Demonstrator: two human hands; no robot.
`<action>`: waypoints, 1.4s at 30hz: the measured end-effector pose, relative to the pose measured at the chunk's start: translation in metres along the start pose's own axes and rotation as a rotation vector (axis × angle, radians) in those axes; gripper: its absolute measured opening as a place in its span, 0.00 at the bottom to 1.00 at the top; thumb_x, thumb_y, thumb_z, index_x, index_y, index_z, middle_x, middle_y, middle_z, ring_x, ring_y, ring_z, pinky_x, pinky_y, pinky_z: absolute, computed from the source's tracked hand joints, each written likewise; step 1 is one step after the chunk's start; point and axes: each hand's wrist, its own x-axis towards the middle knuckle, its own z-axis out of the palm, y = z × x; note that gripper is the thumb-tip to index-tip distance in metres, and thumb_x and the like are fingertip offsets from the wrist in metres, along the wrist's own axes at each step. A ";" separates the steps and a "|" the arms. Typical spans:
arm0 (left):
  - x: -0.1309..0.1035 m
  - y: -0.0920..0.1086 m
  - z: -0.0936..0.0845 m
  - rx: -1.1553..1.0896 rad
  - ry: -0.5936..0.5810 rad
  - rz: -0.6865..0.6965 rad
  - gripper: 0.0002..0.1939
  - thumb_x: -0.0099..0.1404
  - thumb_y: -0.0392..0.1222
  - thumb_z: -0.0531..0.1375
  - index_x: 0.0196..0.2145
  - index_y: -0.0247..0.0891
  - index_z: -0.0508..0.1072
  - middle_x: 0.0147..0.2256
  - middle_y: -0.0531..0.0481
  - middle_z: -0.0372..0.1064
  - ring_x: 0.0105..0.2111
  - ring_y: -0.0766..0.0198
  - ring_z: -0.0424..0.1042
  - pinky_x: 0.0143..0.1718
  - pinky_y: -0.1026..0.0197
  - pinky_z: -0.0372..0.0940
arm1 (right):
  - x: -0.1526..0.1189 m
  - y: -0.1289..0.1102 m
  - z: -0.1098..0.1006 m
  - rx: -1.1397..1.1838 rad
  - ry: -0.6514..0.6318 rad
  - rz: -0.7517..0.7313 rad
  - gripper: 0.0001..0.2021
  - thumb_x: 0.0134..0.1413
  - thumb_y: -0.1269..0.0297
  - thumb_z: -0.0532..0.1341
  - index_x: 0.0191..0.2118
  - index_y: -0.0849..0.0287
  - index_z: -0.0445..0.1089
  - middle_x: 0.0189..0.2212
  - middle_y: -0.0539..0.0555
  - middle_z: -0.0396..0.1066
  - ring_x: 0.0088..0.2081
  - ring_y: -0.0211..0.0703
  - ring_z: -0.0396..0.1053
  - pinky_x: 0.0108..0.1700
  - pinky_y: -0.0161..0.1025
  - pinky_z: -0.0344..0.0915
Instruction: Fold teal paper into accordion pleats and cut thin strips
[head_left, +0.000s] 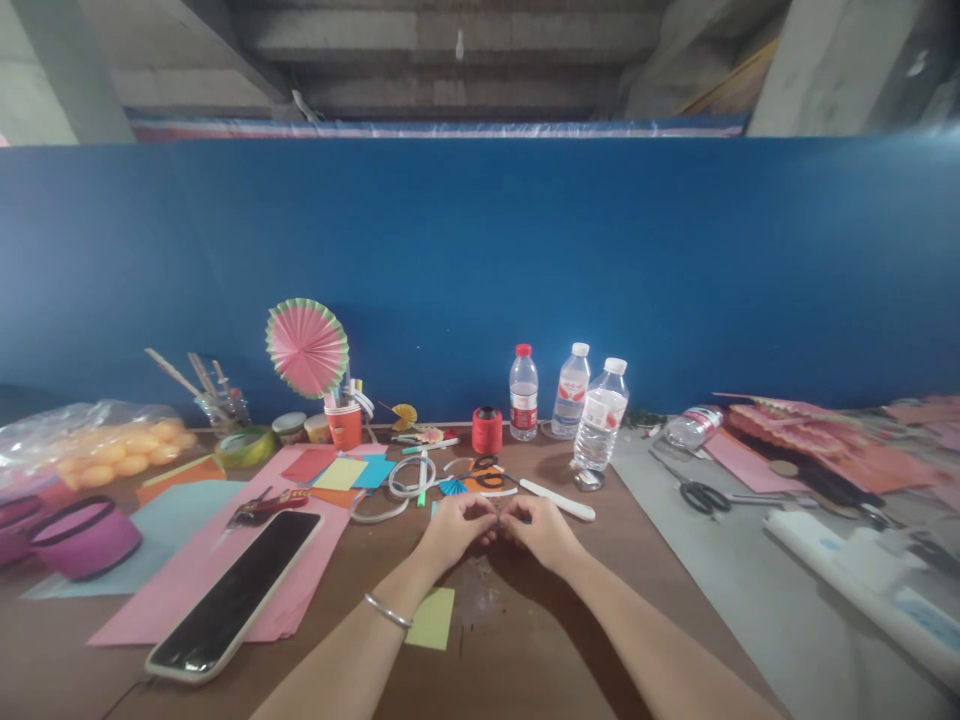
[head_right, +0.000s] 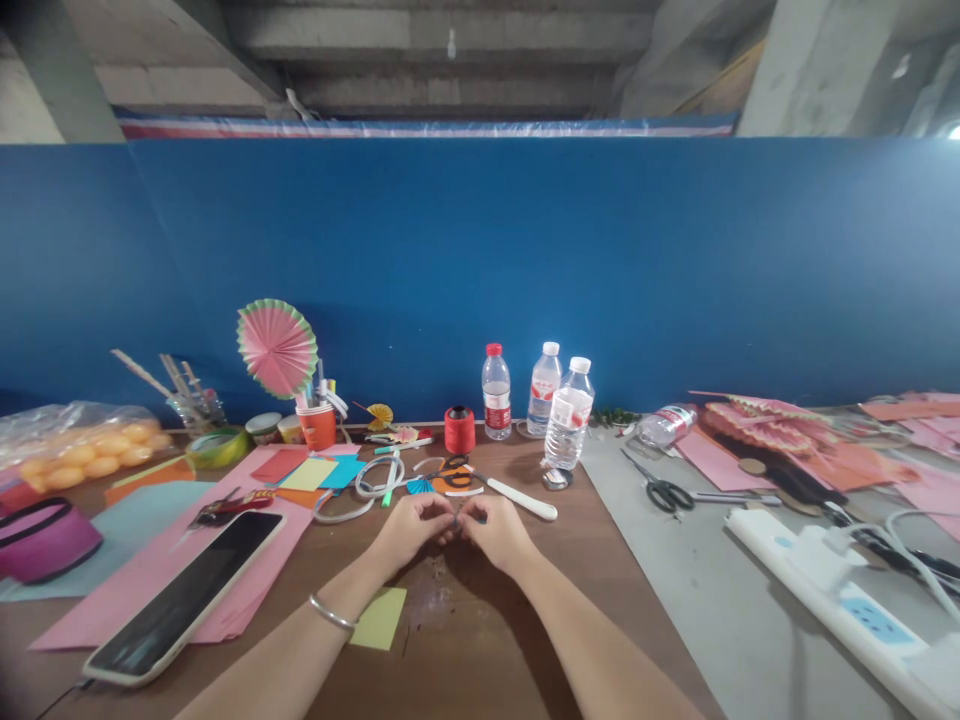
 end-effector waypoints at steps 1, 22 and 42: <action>0.000 -0.001 0.000 0.005 0.005 -0.001 0.12 0.51 0.45 0.59 0.28 0.32 0.68 0.21 0.50 0.67 0.21 0.68 0.66 0.25 0.66 0.62 | 0.000 0.000 0.000 0.001 -0.001 0.000 0.09 0.46 0.64 0.54 0.24 0.65 0.65 0.18 0.50 0.64 0.19 0.32 0.59 0.22 0.28 0.55; 0.006 0.004 -0.025 0.042 0.204 0.060 0.09 0.50 0.39 0.58 0.29 0.32 0.65 0.20 0.53 0.65 0.21 0.70 0.65 0.25 0.67 0.61 | 0.017 0.029 -0.024 0.163 0.231 0.122 0.11 0.44 0.59 0.55 0.26 0.64 0.63 0.17 0.50 0.63 0.18 0.33 0.59 0.22 0.30 0.57; -0.005 0.008 -0.007 0.306 0.038 0.133 0.08 0.54 0.40 0.53 0.24 0.33 0.68 0.19 0.53 0.64 0.21 0.70 0.62 0.23 0.69 0.57 | 0.001 -0.002 -0.001 -0.141 0.064 -0.156 0.07 0.47 0.67 0.54 0.26 0.63 0.68 0.25 0.50 0.68 0.29 0.38 0.63 0.33 0.31 0.57</action>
